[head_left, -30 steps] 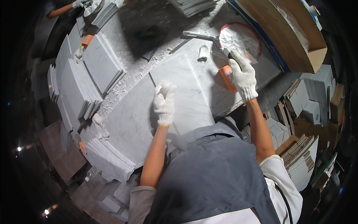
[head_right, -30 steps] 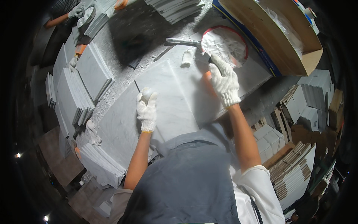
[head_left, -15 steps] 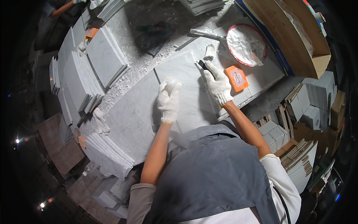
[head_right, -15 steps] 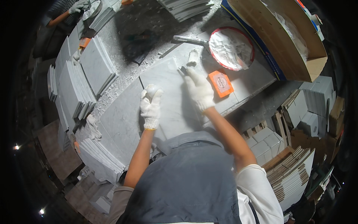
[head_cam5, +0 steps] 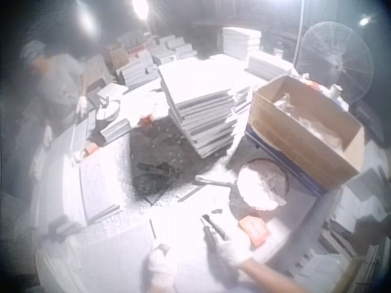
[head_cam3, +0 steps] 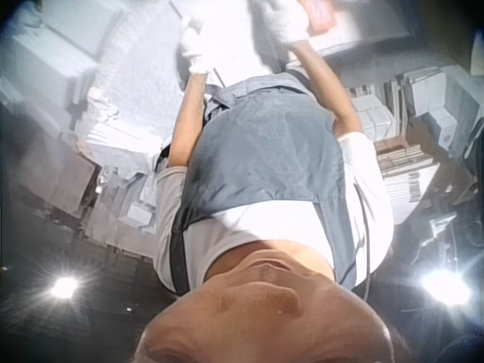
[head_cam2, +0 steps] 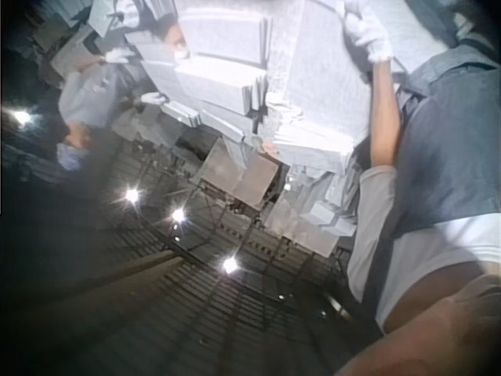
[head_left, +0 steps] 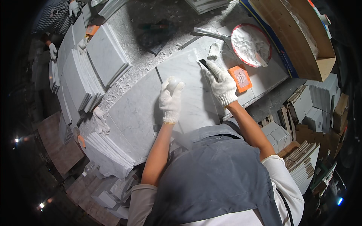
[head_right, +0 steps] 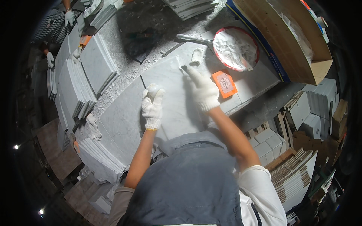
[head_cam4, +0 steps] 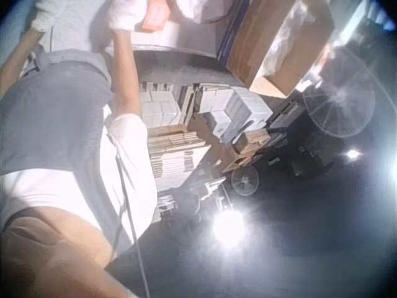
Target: The person scrapes the edges of white rectangular tiles with a metal scraper, then stacks the finished tiles. The person uses a small metal scraper to remove residue from the tile edges and places the tiles into a growing stack.
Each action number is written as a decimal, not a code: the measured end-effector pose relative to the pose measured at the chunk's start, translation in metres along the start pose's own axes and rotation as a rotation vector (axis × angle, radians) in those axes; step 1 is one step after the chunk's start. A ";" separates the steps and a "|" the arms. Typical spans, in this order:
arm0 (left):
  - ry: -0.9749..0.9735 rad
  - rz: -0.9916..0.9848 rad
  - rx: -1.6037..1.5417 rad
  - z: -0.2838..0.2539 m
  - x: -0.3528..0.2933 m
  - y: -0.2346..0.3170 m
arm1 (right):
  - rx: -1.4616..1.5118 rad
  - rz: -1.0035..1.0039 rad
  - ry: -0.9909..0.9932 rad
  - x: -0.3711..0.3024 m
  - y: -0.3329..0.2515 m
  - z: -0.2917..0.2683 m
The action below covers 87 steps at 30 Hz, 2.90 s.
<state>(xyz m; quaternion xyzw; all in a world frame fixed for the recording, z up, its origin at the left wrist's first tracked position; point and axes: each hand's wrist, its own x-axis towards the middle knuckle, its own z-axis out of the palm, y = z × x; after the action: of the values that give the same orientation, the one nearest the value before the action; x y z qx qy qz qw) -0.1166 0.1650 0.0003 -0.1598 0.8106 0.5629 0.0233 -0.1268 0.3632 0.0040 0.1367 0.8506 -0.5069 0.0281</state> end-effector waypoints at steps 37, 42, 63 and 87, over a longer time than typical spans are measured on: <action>0.061 0.292 0.392 0.002 0.017 0.000 | -0.223 -0.107 -0.087 -0.008 0.005 -0.011; 0.046 0.443 0.836 0.005 0.029 0.007 | 0.020 -0.037 -0.086 -0.021 0.019 -0.013; 0.060 0.801 1.383 0.020 0.048 0.035 | -0.062 -0.057 -0.050 -0.021 0.029 -0.010; 0.016 0.776 1.404 0.023 0.050 0.043 | -0.031 -0.116 0.040 -0.020 0.023 -0.011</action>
<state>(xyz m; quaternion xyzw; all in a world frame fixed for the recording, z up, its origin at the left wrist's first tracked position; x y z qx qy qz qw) -0.1793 0.1885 0.0200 0.1814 0.9734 -0.1118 -0.0849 -0.1009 0.3793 -0.0062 0.0969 0.8653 -0.4915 -0.0163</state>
